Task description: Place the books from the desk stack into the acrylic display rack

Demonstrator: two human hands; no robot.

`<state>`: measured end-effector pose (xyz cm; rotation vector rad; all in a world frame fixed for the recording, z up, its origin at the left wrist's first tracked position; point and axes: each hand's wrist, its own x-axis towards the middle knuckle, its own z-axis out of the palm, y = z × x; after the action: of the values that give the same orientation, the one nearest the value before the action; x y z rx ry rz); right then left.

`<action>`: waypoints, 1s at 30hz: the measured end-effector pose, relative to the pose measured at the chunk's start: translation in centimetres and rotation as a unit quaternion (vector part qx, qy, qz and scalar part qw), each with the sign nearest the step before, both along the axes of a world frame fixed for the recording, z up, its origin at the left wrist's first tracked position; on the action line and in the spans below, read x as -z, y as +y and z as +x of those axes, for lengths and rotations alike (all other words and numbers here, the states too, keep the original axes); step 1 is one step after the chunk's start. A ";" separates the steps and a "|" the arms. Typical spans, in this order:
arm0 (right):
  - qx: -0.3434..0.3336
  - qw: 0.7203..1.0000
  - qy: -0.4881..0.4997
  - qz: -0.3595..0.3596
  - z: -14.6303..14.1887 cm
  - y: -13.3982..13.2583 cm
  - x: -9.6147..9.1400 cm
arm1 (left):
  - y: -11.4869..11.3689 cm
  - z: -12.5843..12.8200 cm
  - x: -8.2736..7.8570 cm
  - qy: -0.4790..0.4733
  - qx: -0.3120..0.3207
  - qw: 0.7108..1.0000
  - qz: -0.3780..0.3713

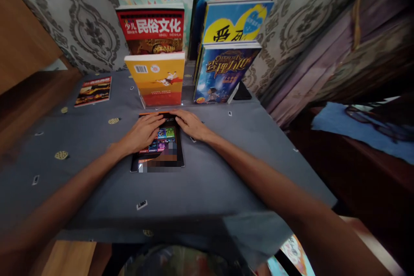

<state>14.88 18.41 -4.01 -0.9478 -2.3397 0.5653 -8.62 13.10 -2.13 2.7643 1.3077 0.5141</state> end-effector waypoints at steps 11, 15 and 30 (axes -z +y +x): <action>-0.016 0.999 -0.015 0.025 0.0 -0.6 -0.1 | -6.2 2.1 -1.2 -0.005 0.154 0.986 -0.064; -0.013 0.999 -0.029 0.028 0.0 -0.7 -0.1 | -8.2 2.4 -1.2 -0.005 0.173 0.982 -0.070; -0.006 0.997 -0.071 0.043 0.0 -1.4 -0.2 | -14.9 -1.3 -1.4 0.025 0.079 0.994 0.070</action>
<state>14.86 16.97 -3.77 -0.9634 -2.4752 0.4102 -9.95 -1.83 -0.74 2.9826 1.0878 0.5486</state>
